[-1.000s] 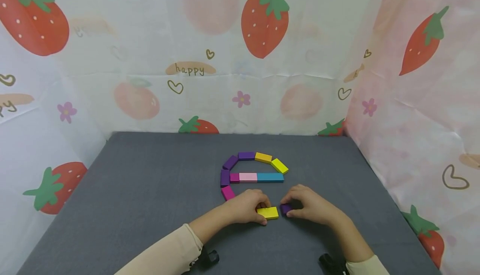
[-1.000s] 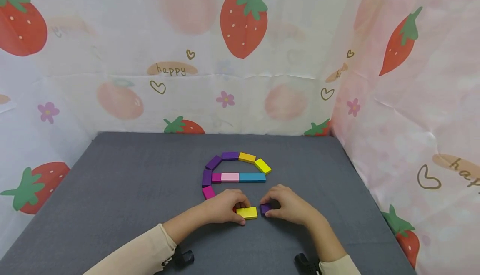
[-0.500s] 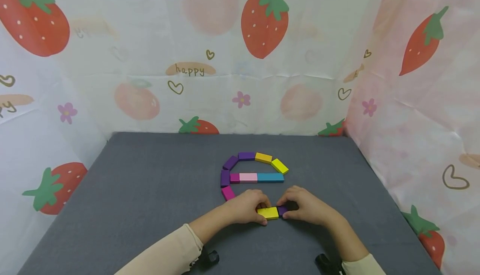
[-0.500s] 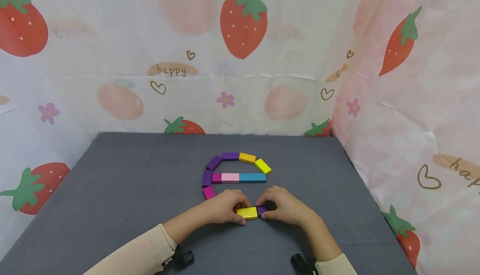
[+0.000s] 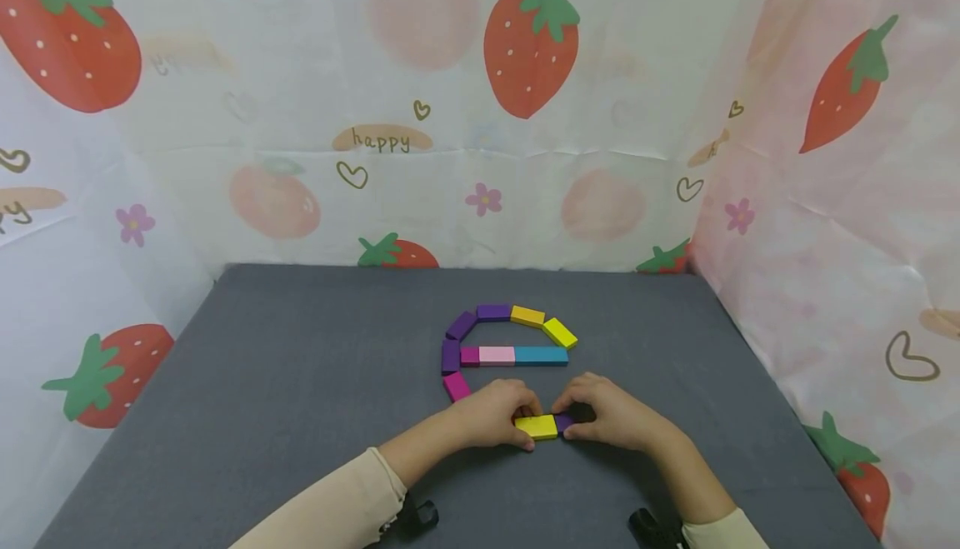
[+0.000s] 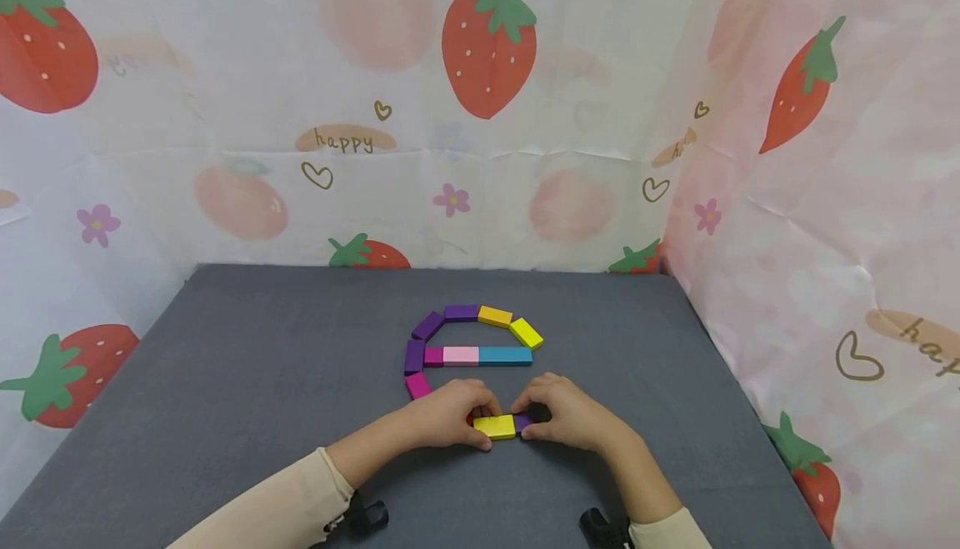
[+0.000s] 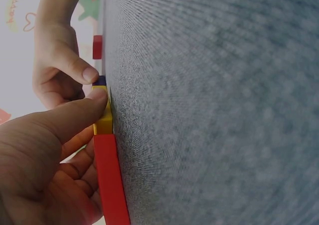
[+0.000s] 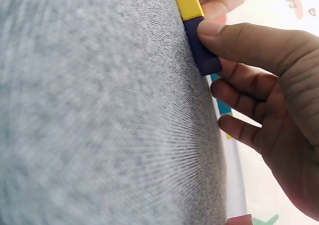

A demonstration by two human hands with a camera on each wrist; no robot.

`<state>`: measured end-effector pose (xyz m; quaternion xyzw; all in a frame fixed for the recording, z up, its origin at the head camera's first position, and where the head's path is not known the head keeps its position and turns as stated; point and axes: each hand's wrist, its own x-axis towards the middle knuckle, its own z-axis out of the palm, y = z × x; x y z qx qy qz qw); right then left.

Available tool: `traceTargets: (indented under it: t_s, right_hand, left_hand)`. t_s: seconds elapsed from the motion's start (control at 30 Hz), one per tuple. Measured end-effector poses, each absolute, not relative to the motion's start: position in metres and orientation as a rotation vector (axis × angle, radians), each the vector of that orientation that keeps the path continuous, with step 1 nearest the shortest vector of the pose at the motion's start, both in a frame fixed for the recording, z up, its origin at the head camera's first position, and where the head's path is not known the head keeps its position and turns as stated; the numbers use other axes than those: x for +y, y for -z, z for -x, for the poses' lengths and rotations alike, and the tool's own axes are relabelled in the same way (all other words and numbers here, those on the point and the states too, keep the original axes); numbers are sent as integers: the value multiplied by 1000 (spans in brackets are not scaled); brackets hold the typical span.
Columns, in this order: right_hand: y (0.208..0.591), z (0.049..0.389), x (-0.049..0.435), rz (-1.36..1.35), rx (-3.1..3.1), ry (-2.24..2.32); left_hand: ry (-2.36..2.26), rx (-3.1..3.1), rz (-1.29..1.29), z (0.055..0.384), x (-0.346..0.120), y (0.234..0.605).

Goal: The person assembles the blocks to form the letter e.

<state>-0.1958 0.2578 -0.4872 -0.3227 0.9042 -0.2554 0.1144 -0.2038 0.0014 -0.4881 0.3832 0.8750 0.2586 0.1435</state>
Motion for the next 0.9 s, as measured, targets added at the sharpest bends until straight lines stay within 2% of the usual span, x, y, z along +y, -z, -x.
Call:
traceTargets:
  t_s: [0.57, 0.9]
  right_hand:
    - [486, 196, 261, 977, 2637, 761]
    - [472, 192, 276, 1010, 2740, 764]
  left_hand:
    - [-744, 2520, -1088, 202, 1, 487]
    - [-739, 2517, -1058, 203, 1, 487]
